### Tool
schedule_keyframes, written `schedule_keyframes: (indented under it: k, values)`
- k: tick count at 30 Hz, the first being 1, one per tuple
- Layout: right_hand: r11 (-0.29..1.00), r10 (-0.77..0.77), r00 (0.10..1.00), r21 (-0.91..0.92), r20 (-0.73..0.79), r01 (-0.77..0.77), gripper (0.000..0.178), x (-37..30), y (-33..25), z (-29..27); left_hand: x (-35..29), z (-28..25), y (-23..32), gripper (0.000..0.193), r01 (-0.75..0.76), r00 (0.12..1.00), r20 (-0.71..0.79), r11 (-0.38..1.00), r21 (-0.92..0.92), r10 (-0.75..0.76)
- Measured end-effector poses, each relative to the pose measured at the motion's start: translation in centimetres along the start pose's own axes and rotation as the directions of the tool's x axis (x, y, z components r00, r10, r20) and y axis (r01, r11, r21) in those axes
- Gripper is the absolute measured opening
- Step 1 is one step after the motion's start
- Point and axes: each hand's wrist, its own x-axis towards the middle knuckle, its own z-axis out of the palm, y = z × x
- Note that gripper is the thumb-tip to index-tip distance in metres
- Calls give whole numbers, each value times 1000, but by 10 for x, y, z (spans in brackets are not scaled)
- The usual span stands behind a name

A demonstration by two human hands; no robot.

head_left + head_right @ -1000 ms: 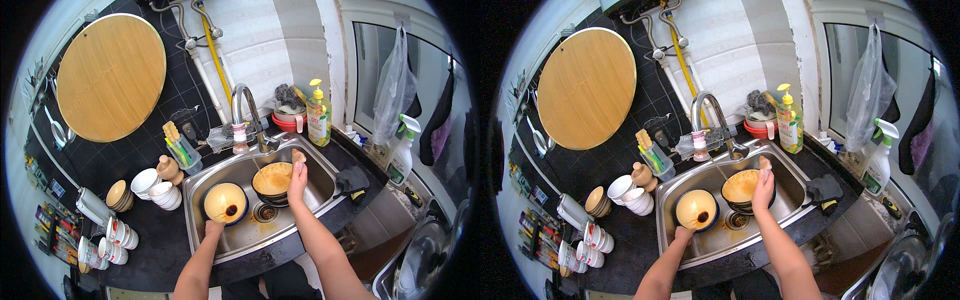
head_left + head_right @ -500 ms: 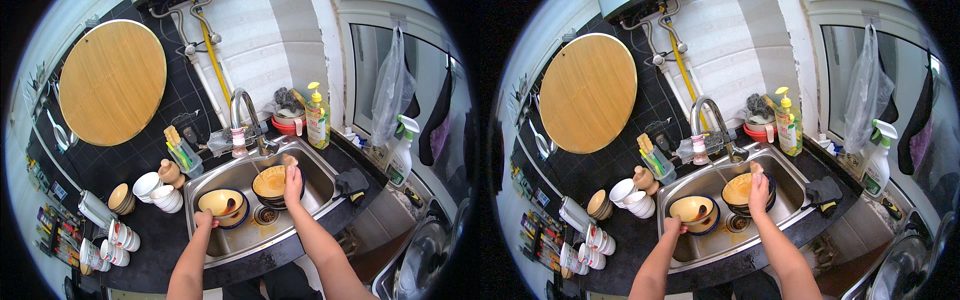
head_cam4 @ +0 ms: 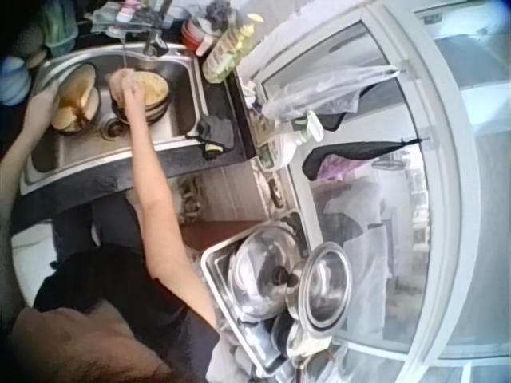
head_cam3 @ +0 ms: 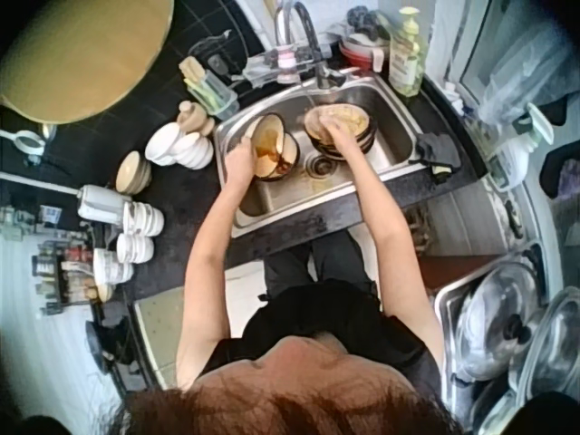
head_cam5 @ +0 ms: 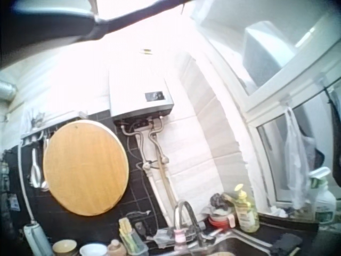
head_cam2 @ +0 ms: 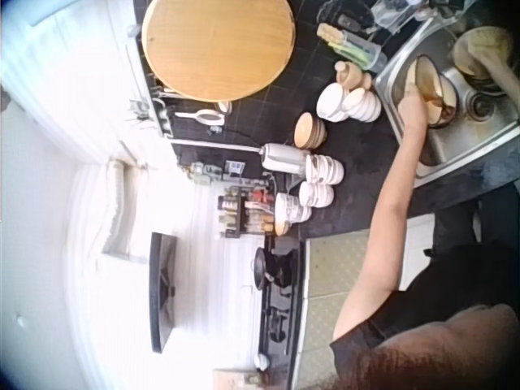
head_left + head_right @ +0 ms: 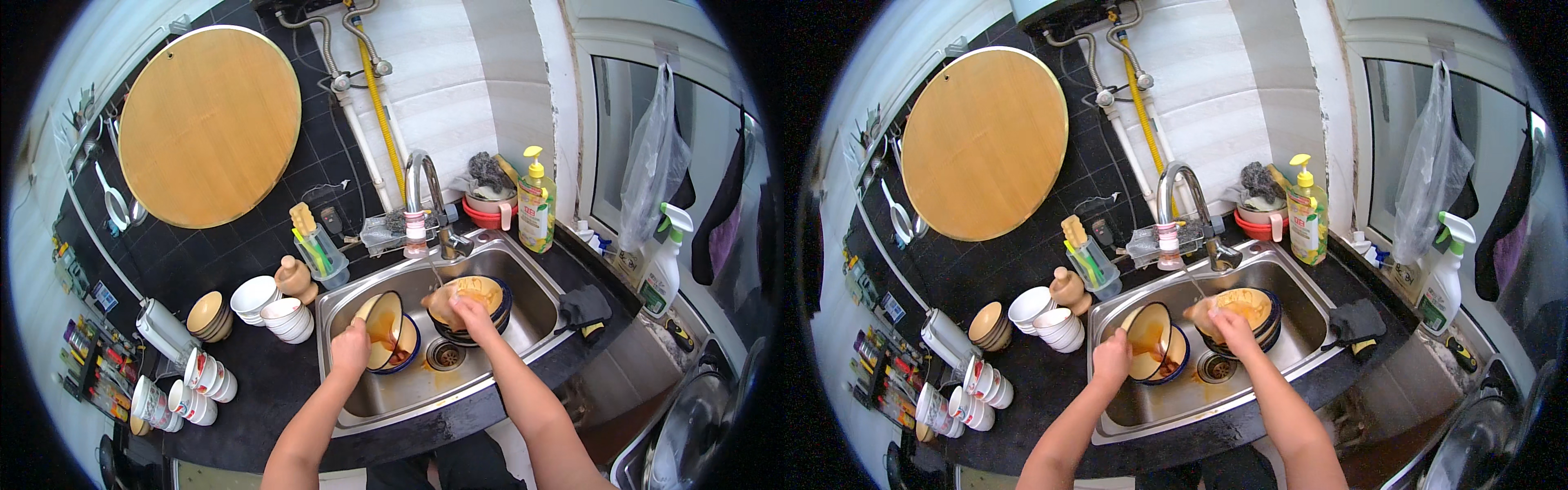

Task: The person washes a stack of white bowls and a stack of beige bowls in a kitchen sink using a pink sponge and running water. They scrub the interior and exterior of each bowl individually, rinse them, and place the cleaned items into the sink basin.

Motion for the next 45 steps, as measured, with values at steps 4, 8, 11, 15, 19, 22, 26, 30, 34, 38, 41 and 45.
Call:
schedule_keyframes:
  k: [4,8,11,15,19,22,26,30,34,38,41,45]
  values:
    - [950,273,908,-239,318,-202,42,-9,-1,5,-14,-7,2,15,6,998,-62,996,-86,-12]
    - [807,226,930,-590,291,-12,37,-21,-20,20,-33,-15,10,15,234,958,-78,910,-341,-275]
    - [661,-303,871,-573,386,484,30,-31,-24,43,-51,-7,11,14,409,862,-17,715,-567,-507]
    - [340,-288,572,-477,768,811,24,-37,-7,66,-77,39,-8,11,447,718,-6,467,-763,-696]
    - [63,109,638,-646,762,761,30,-37,10,74,-77,44,-9,24,472,649,457,-148,-869,-608]
    - [-417,41,732,-654,680,632,39,-13,28,77,-74,39,1,48,573,711,655,-329,-751,-258]
    - [-61,-39,685,-686,728,725,51,-7,29,100,-73,43,2,53,601,700,710,-474,-644,-77]
    - [369,37,566,-537,824,758,41,-18,30,113,-75,54,-7,51,511,729,659,-494,-704,-185]
    - [-275,96,682,-639,725,718,36,-14,-17,90,-75,51,-5,50,520,711,677,-505,-689,-190]
    - [-344,-177,680,-692,712,635,36,0,-7,88,-71,41,1,50,555,717,691,-523,-647,-93]
    - [-38,-59,409,-411,911,911,43,-8,30,108,-73,44,-1,48,553,712,687,-484,-678,-148]
    - [382,159,686,-685,710,620,31,-40,33,111,-76,43,-6,45,504,702,647,-434,-747,-298]
